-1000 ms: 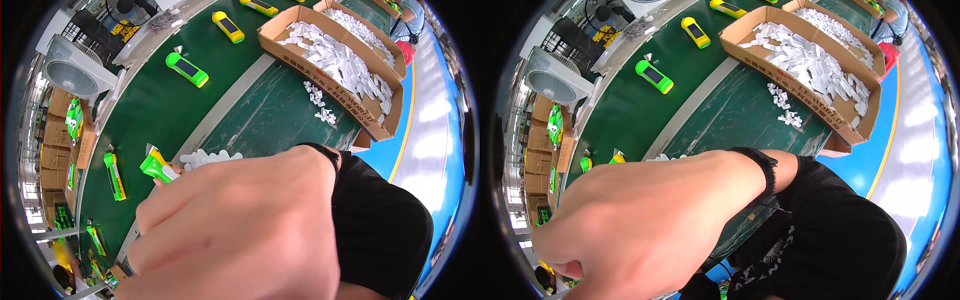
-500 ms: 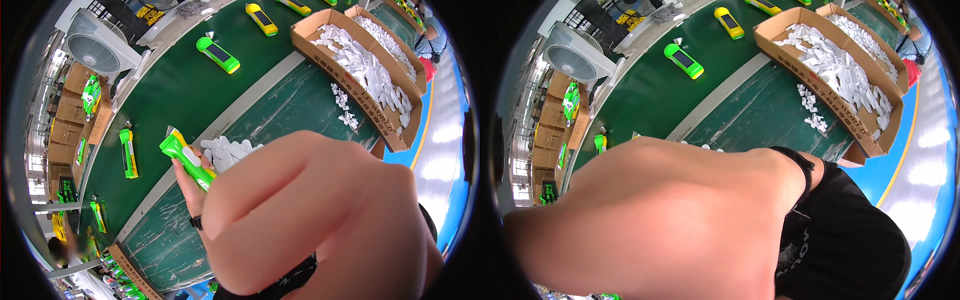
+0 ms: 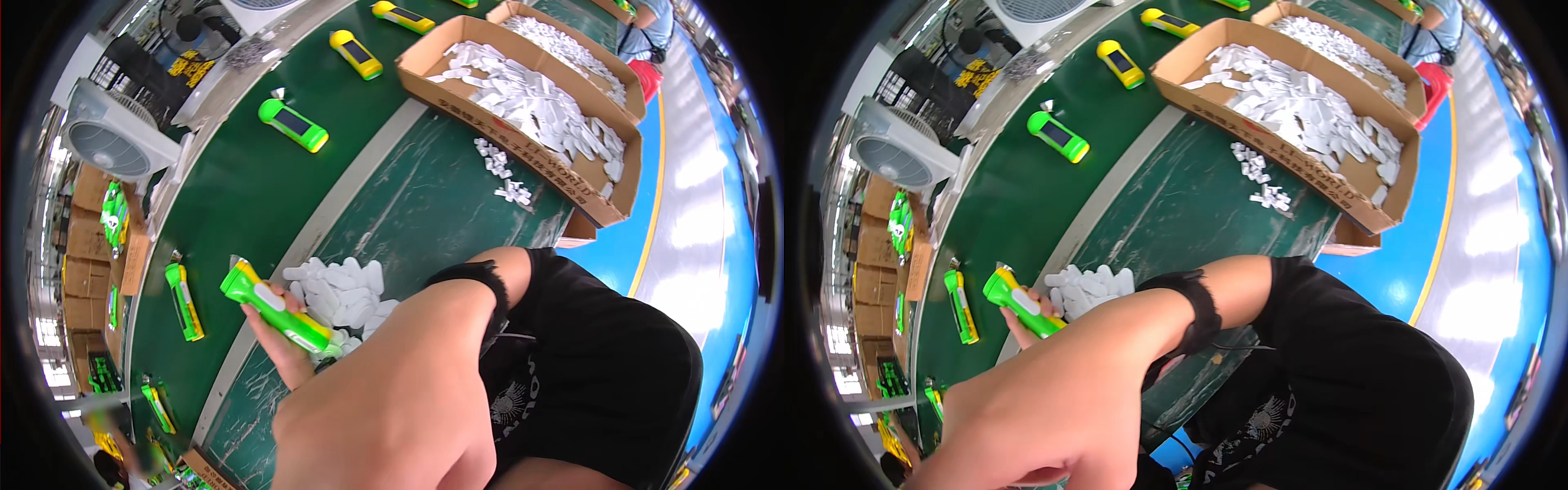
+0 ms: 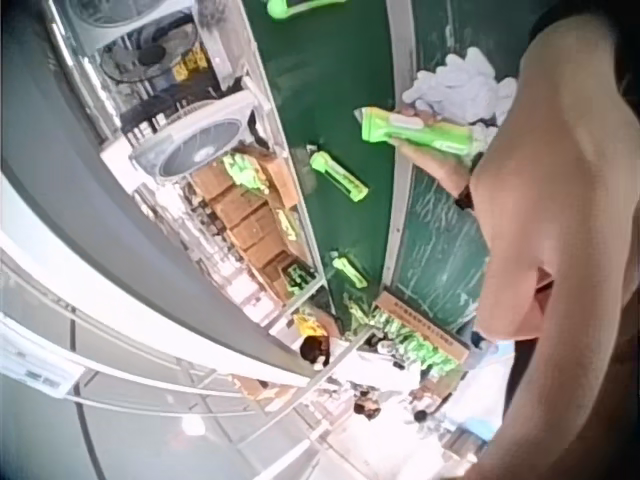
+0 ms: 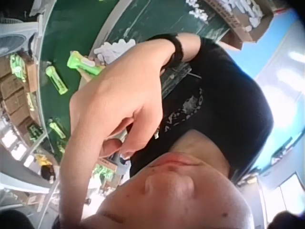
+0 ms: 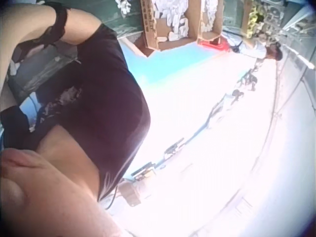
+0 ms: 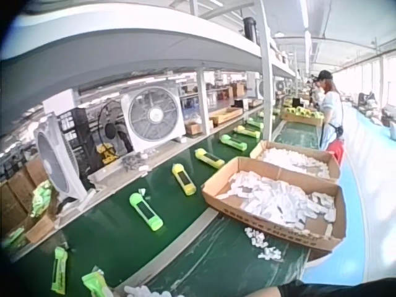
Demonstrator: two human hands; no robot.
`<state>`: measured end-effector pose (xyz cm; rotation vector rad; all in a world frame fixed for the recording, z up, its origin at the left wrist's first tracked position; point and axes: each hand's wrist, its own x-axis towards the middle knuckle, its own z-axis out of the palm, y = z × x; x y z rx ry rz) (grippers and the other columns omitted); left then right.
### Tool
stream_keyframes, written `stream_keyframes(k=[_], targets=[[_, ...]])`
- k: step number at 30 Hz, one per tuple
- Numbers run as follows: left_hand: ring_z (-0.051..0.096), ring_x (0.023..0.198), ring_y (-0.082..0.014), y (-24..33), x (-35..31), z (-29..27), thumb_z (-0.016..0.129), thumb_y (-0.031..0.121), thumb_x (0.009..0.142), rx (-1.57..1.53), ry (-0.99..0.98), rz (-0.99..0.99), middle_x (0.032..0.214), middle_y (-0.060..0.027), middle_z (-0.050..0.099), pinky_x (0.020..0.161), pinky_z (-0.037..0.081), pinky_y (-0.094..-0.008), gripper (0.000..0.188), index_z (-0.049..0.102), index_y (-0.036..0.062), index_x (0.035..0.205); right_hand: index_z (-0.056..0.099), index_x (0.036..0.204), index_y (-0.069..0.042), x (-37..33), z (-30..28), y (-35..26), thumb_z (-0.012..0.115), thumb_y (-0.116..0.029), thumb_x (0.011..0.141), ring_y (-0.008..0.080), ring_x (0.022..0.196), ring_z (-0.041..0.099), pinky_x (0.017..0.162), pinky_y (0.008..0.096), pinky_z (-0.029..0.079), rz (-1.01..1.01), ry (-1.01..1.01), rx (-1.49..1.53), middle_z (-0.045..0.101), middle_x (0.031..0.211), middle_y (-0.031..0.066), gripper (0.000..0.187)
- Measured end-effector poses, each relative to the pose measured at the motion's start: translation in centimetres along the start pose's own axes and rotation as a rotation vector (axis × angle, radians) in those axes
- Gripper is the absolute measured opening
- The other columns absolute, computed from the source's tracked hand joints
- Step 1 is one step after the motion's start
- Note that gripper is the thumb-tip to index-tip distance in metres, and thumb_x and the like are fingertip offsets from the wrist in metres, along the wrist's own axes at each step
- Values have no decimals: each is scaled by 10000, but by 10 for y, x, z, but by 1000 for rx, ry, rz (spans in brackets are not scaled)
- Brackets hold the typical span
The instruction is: Assembling or inspecting handheld light components on a factory assembly line.
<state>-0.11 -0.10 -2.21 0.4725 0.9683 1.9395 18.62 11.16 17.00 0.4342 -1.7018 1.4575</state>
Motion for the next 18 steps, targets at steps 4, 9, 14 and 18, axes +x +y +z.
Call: stream_keyframes(k=[4, 9, 14, 18], targets=[[462, 620, -128, 1, 8, 8, 386, 471, 948, 10, -50, -15, 878, -40, 492, 563, 414, -282, 424, 449, 74, 1084, 582, 736, 9, -8, -11, -9, 623, -33, 760, 261, 514, 481, 453, 300, 414, 53, 11, -17, 578, 715, 152, 62], [461, 616, -124, 2, 9, 9, 376, 470, 951, 27, -45, -11, 874, -45, 493, 565, 417, -279, 435, 447, 59, 1072, 581, 729, 5, -13, -18, -16, 623, -28, 759, 260, 512, 480, 452, 299, 414, 100, -5, 31, 578, 715, 152, 61], [465, 615, -128, 2, 11, 7, 368, 476, 950, 46, -59, -12, 875, -52, 499, 569, 430, -287, 452, 449, 47, 1066, 580, 721, 2, -11, -4, -14, 623, -24, 758, 258, 511, 480, 451, 298, 414, 119, -42, 112, 578, 714, 152, 62], [475, 624, -153, 2, 5, 9, 373, 512, 936, 18, 16, -29, 890, -66, 507, 572, 449, -302, 492, 458, 52, 1089, 579, 716, 0, -9, 4, -14, 624, -20, 757, 257, 509, 479, 450, 297, 413, 106, -103, 227, 578, 714, 153, 64]])
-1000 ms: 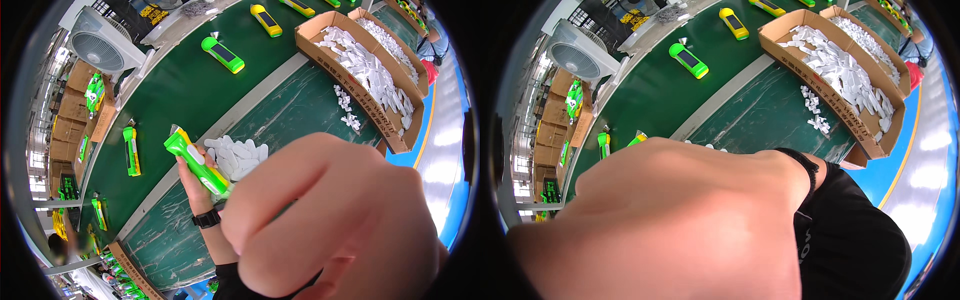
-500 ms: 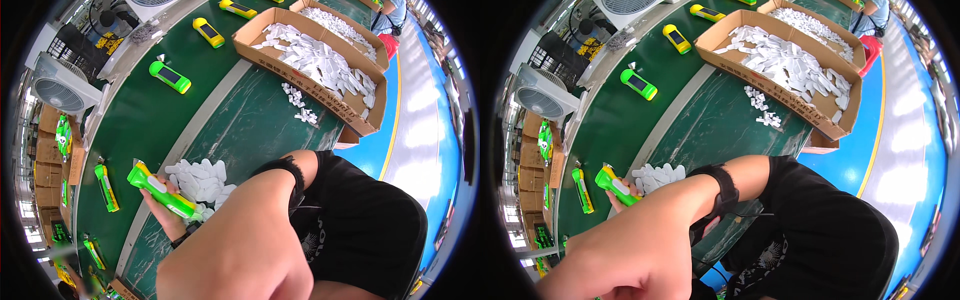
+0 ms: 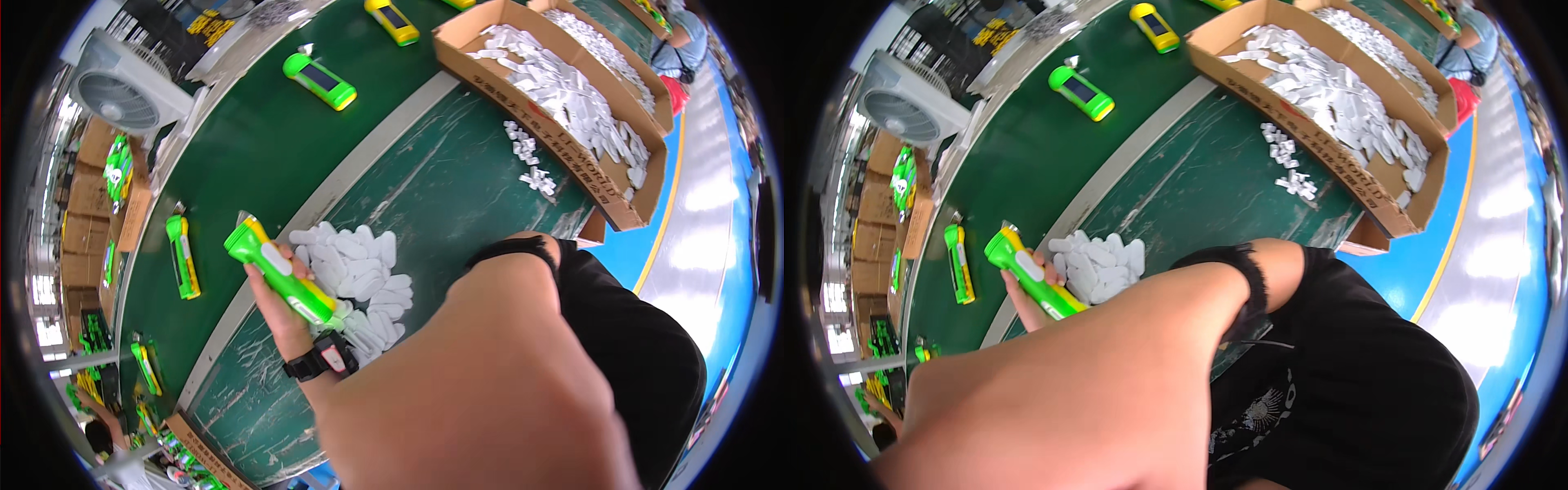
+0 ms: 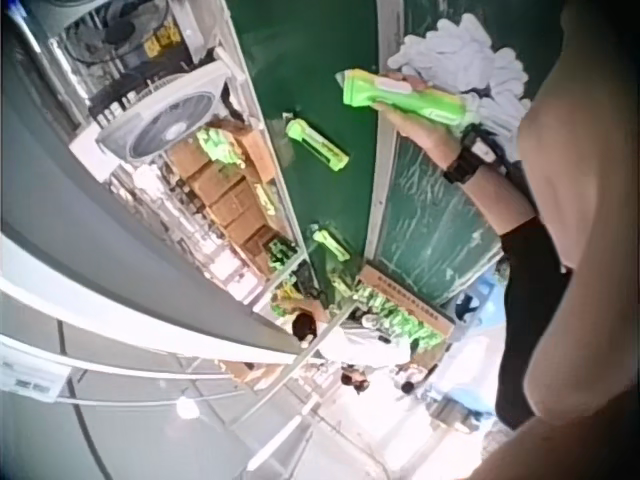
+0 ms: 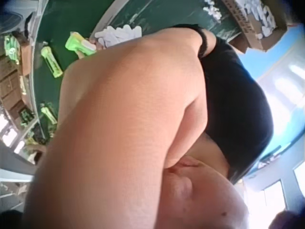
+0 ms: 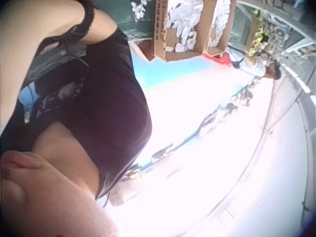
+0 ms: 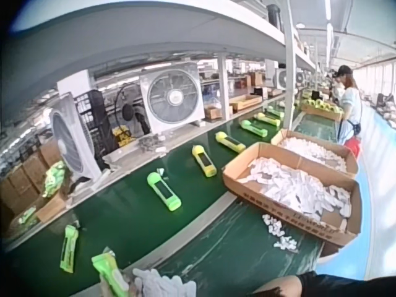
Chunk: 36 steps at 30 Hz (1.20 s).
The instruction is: Assembling or inspecting handheld light components on a factory assembly line.
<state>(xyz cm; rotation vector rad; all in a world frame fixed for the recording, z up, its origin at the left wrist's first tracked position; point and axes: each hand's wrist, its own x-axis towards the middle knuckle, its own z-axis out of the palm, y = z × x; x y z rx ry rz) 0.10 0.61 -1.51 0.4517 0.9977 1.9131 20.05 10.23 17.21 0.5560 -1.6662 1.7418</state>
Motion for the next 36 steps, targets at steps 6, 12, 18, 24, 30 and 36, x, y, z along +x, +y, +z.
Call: stream_keyframes(k=[6, 12, 18, 24, 30, 36], targets=[[475, 636, -135, 1, 0, 8, 378, 509, 935, 79, -91, -68, 896, -48, 518, 584, 441, -291, 475, 479, 65, 1071, 578, 707, -4, 12, -1, -2, 624, -15, 756, 256, 507, 478, 449, 296, 413, -29, -113, 166, 579, 713, 153, 68], [504, 647, -141, 4, -1, 0, 364, 509, 939, 109, -94, -22, 883, -63, 540, 584, 469, -293, 487, 486, 49, 1044, 576, 698, -8, 13, -3, -7, 624, -9, 755, 254, 505, 477, 447, 295, 413, -63, -252, 334, 579, 712, 153, 74], [548, 703, -164, 7, -2, -16, 361, 560, 918, 79, -101, -82, 896, -61, 574, 606, 478, -296, 554, 530, 46, 1039, 575, 689, -12, 1, -2, -12, 625, -4, 754, 253, 503, 476, 446, 293, 413, -99, -400, 462, 579, 712, 153, 82], [577, 932, -261, 2, 2, 8, 550, 352, 872, -67, -104, -5, 1136, -137, 544, 811, 500, -406, 484, 435, 30, 1214, 600, 652, -25, 14, -13, -11, 685, 86, 711, 205, 472, 463, 443, 273, 408, -180, -541, 533, 568, 694, 137, 152], [576, 965, -266, -2, 2, 1, 555, 279, 887, -90, -89, 19, 1157, -159, 529, 829, 497, -414, 479, 376, 36, 1259, 695, 860, -31, 24, -3, -4, 623, 32, 802, 179, 500, 454, 444, 306, 366, -64, -503, 522, 539, 688, 73, 111], [588, 885, -243, 7, 3, 1, 581, 294, 864, -22, -6, 60, 1096, -141, 563, 770, 509, -395, 485, 423, 24, 1235, 643, 753, -14, -5, -23, -3, 635, -10, 793, 193, 494, 457, 438, 317, 354, 321, -525, 589, 546, 696, 63, 40]])
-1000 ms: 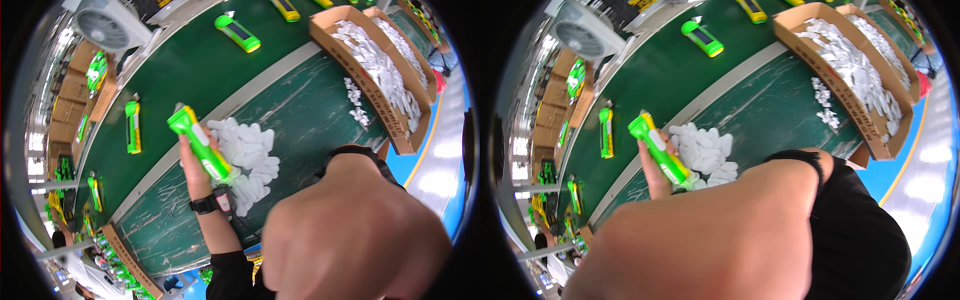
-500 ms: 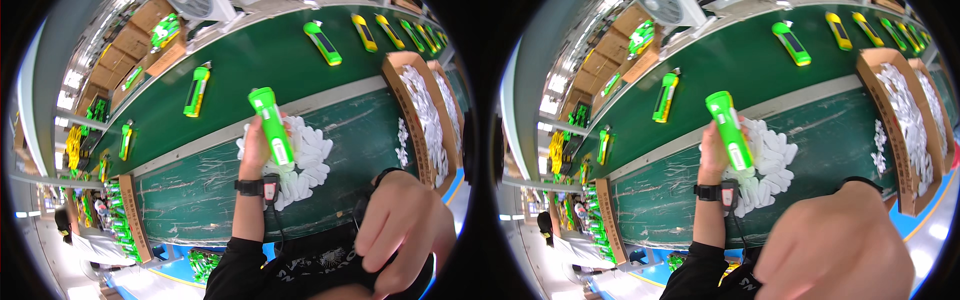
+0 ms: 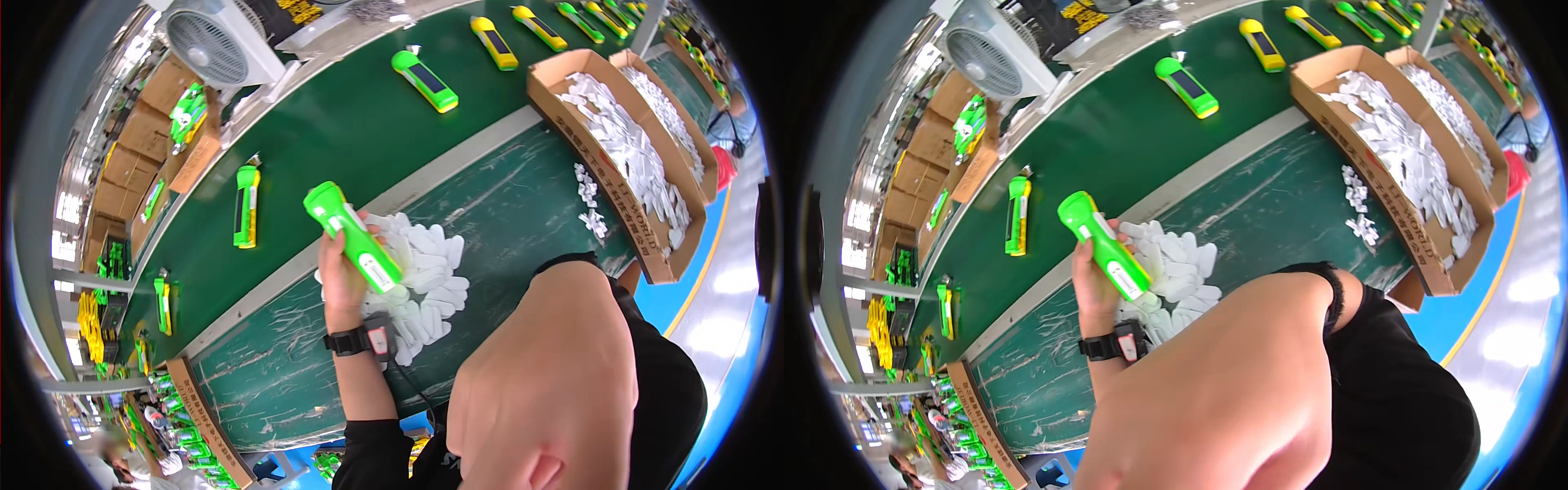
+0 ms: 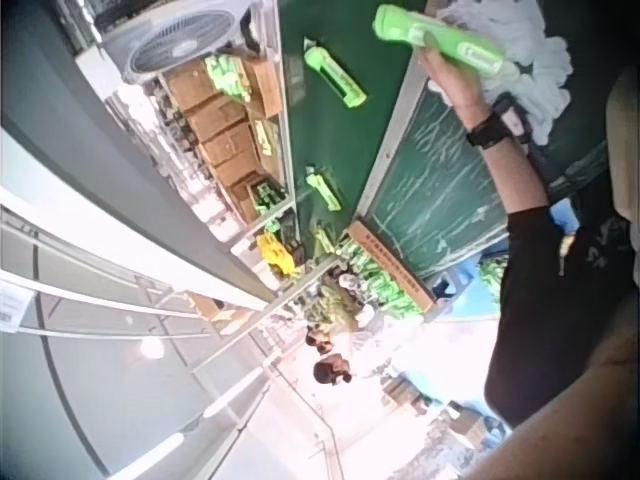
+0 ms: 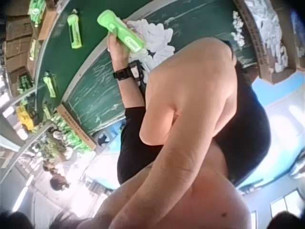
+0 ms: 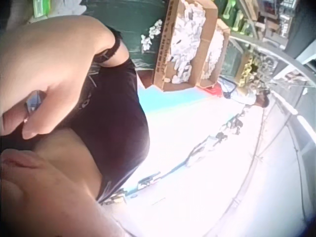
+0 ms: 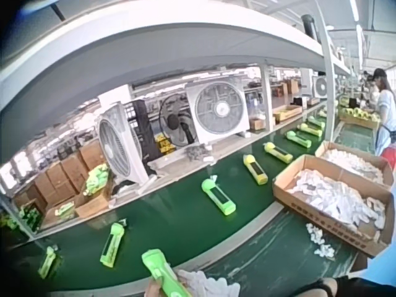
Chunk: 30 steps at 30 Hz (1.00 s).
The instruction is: Assembling or inspecting handheld light components on a factory assembly line.
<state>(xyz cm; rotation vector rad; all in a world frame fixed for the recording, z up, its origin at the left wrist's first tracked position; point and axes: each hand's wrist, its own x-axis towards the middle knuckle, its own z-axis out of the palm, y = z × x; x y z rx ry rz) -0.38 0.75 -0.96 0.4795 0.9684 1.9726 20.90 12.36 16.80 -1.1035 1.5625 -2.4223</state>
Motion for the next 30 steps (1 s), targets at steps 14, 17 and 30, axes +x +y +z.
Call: stream_keyframes(k=[14, 17, 30], targets=[[596, 892, -242, -4, -5, 1, 535, 261, 869, 49, -10, 1, 1099, -148, 560, 770, 514, -399, 442, 417, 11, 1214, 629, 732, -10, 7, 2, 5, 653, -25, 775, 196, 488, 459, 440, 320, 355, -175, -118, -101, 542, 679, 56, 51], [599, 887, -242, -4, -5, 4, 541, 264, 865, 49, -15, 6, 1086, -145, 560, 759, 518, -393, 446, 418, 13, 1212, 626, 727, -9, -4, 2, 1, 656, -28, 771, 197, 487, 459, 441, 321, 355, -208, -137, -143, 541, 675, 54, 57], [606, 866, -243, -6, 0, 3, 523, 278, 887, 32, -26, 7, 1092, -148, 564, 755, 514, -393, 425, 420, 24, 1212, 613, 707, -6, 16, -14, 4, 672, -41, 754, 200, 481, 461, 443, 324, 357, -367, -224, -245, 538, 659, 48, 84]])
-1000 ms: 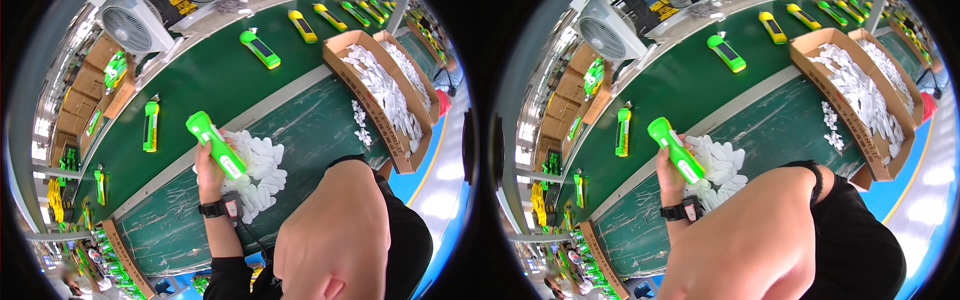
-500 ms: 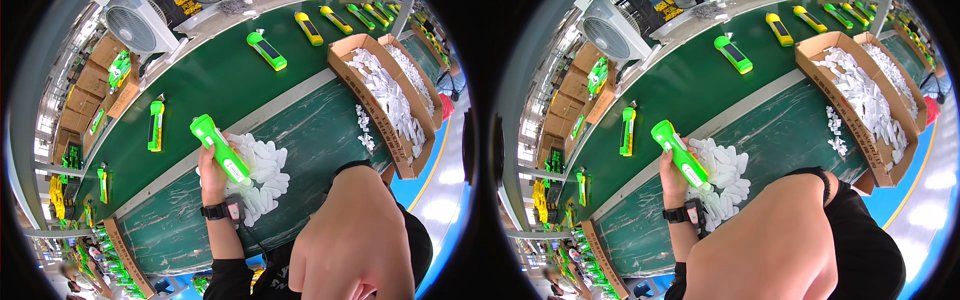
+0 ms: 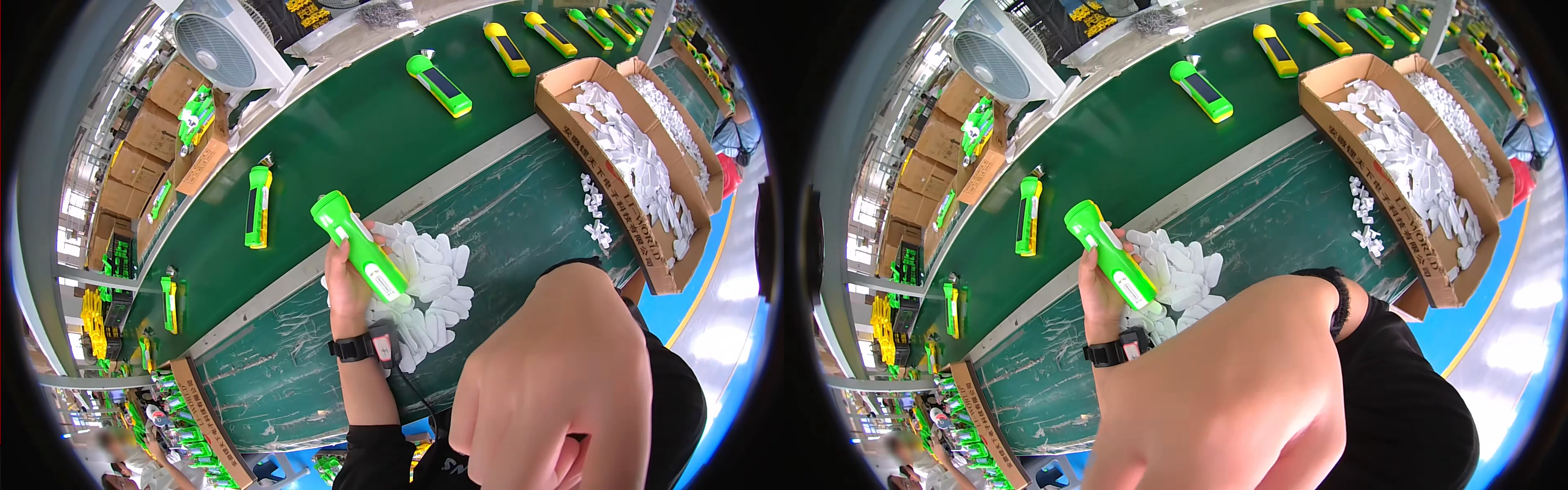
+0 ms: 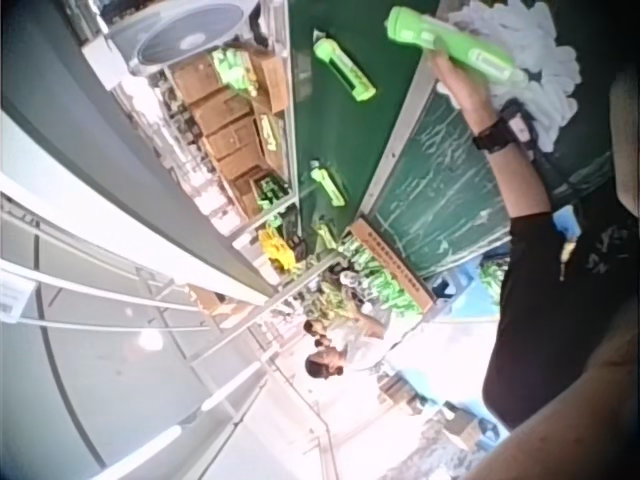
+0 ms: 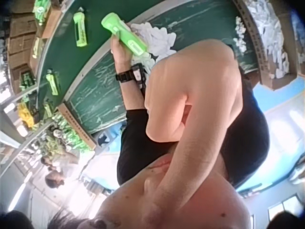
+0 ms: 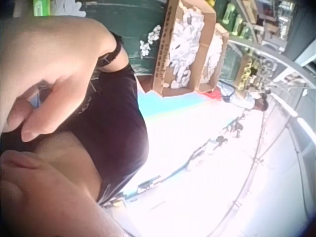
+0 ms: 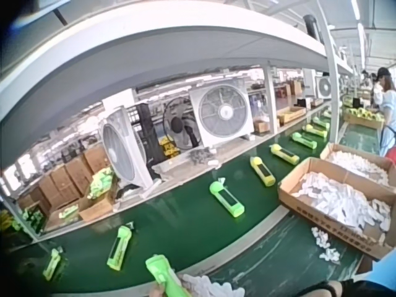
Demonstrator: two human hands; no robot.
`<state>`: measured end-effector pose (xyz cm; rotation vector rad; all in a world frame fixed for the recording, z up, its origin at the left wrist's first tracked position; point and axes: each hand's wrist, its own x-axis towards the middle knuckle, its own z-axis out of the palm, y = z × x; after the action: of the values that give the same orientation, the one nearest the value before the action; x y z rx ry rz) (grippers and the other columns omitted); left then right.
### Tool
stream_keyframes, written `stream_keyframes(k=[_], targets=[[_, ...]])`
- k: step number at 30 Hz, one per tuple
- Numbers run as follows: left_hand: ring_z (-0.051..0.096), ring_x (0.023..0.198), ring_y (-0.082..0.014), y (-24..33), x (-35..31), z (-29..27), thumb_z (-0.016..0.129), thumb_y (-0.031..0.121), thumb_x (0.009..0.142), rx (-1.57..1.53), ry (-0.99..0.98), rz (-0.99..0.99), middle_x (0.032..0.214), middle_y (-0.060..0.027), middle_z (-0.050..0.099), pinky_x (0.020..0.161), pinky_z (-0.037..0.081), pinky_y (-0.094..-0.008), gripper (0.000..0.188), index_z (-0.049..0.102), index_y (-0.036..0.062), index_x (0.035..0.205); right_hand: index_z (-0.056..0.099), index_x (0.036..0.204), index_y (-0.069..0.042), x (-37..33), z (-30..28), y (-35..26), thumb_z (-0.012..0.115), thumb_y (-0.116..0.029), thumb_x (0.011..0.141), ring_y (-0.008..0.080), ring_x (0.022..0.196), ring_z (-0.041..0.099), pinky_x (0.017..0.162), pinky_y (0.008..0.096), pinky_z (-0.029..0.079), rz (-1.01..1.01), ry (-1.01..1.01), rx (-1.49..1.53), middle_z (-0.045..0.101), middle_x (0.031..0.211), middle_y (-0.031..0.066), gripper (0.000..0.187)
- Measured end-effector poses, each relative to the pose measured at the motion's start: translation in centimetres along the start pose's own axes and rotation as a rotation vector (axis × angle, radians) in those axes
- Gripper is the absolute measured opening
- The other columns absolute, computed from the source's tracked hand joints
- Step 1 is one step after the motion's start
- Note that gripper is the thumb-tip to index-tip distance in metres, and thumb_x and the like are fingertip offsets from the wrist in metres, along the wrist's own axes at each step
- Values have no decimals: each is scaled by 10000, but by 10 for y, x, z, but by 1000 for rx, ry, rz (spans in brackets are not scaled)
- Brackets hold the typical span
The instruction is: Assembling or inspecting handheld light components on a factory assembly line.
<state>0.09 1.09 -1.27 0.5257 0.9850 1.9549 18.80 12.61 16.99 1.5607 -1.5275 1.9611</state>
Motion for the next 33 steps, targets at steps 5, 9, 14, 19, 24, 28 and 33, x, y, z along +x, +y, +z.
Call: stream_keyframes(k=[5, 9, 14, 19, 24, 28, 33], targets=[[605, 867, -244, 2, 1, -2, 519, 273, 892, -13, 6, 9, 1091, -148, 564, 755, 514, -396, 422, 420, 23, 1217, 608, 699, -5, 4, 1, 4, 679, -47, 747, 201, 479, 462, 443, 325, 357, -62, -40, -36, 536, 653, 46, 96], [603, 875, -243, 5, -3, -3, 529, 279, 888, -27, -11, -8, 1092, -147, 562, 756, 514, -396, 443, 414, 18, 1228, 604, 694, -4, 9, -7, 8, 682, -50, 743, 201, 478, 462, 444, 326, 357, -118, -104, -51, 535, 649, 44, 103], [541, 1061, -207, -12, 1, -16, 530, 395, 893, -2, 14, -11, 1141, -99, 549, 883, 449, -337, 511, 444, 9, 1217, 355, 1286, 182, -5, -31, 36, 675, -67, 618, 88, 466, 413, 566, 226, 366, 196, 422, 168, 470, 555, 3, 782], [580, 796, -190, 2, -9, -6, 435, 434, 924, -60, 55, -63, 973, -82, 587, 720, 488, -342, 518, 453, 3, 1212, 376, 1270, 168, -20, -63, 60, 687, -140, 690, 85, 506, 440, 532, 243, 389, 169, 502, 312, 456, 560, 1, 727], [503, 620, -160, 7, -7, 10, 338, 471, 955, 6, 66, -30, 831, -57, 554, 568, 436, -300, 506, 474, 22, 1142, 249, 1390, 58, -78, -114, 81, 644, -167, 759, 89, 631, 385, 634, 246, 379, 127, 679, 464, 408, 704, -24, 778], [496, 611, -139, 1, -6, 1, 354, 540, 934, 80, 64, 67, 837, -42, 545, 549, 424, -273, 526, 478, 54, 1095, 306, 1389, -21, -142, -136, 114, 613, -176, 805, 107, 700, 405, 673, 257, 392, 128, 956, 512, 443, 792, -12, 677], [442, 578, -108, 8, -12, 5, 372, 566, 920, 30, 125, 65, 802, -7, 508, 527, 378, -238, 501, 476, 95, 1058, 386, 1340, -73, -157, -140, 122, 599, -185, 815, 133, 809, 501, 772, 284, 434, 115, 1116, 457, 538, 934, 15, 578]])
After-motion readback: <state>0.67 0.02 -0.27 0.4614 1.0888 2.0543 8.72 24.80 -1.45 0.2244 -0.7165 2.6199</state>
